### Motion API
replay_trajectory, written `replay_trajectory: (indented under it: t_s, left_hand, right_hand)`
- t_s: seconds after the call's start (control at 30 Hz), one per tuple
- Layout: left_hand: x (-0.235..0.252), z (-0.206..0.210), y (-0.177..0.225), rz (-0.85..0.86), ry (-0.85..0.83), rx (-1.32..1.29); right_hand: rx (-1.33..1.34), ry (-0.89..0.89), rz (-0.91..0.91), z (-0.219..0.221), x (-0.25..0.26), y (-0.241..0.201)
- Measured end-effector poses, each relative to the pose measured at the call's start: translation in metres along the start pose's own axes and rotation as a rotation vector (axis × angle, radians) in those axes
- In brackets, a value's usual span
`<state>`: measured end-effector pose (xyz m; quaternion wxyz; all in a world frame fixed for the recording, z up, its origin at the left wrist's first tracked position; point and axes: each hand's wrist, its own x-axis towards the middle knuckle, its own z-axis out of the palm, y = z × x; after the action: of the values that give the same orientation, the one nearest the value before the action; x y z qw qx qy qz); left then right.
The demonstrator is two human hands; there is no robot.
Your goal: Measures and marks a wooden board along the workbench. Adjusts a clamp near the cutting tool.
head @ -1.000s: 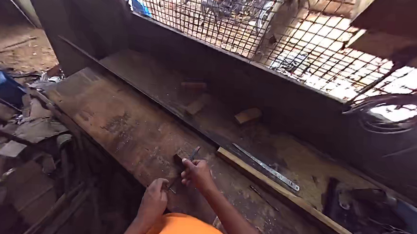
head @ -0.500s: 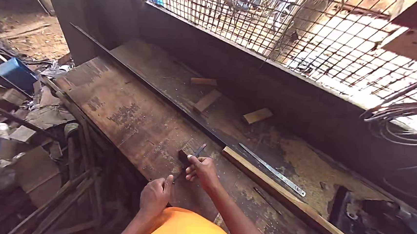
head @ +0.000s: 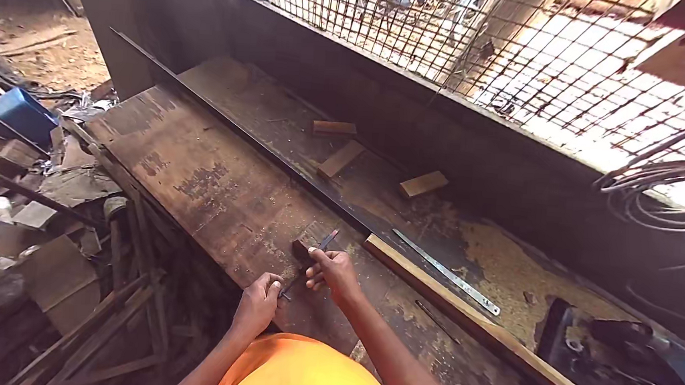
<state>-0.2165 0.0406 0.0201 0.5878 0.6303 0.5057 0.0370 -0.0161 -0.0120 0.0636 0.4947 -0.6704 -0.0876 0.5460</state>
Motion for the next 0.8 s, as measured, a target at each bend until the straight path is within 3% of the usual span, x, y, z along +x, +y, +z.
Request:
replay_trajectory:
  t_s: [0.1,0.3,0.37,0.47,0.5,0.53,0.63,0.8]
  left_hand:
    - [-0.009,-0.007,0.004,0.164,0.014,0.378]
    - [-0.027,0.0,0.014,0.284,0.137,0.71]
    - [-0.028,0.002,0.012,0.183,0.106,0.447]
    - [-0.022,-0.001,0.009,-0.295,-0.184,-0.507]
    - [-0.021,-0.003,0.008,-0.407,-0.243,-0.625]
    - [-0.02,-0.005,0.006,-0.411,-0.263,-0.568]
    - [-0.024,-0.013,0.004,-0.135,-0.091,0.043]
    - [-0.043,-0.012,0.003,0.147,0.187,0.453]
  right_hand:
    - [0.012,0.035,0.065,0.002,-0.006,-0.013]
    - [0.009,0.006,0.107,-0.011,-0.018,-0.015]
    - [0.054,-0.016,0.094,-0.02,-0.02,-0.004]
    - [0.157,-0.051,0.096,-0.03,-0.028,0.015]
    - [0.186,-0.062,0.089,-0.032,-0.03,0.022]
    - [0.206,-0.067,0.08,-0.033,-0.031,0.027]
    - [0.252,-0.04,0.056,-0.031,-0.032,0.036]
    - [0.321,-0.084,0.025,-0.034,-0.027,0.043]
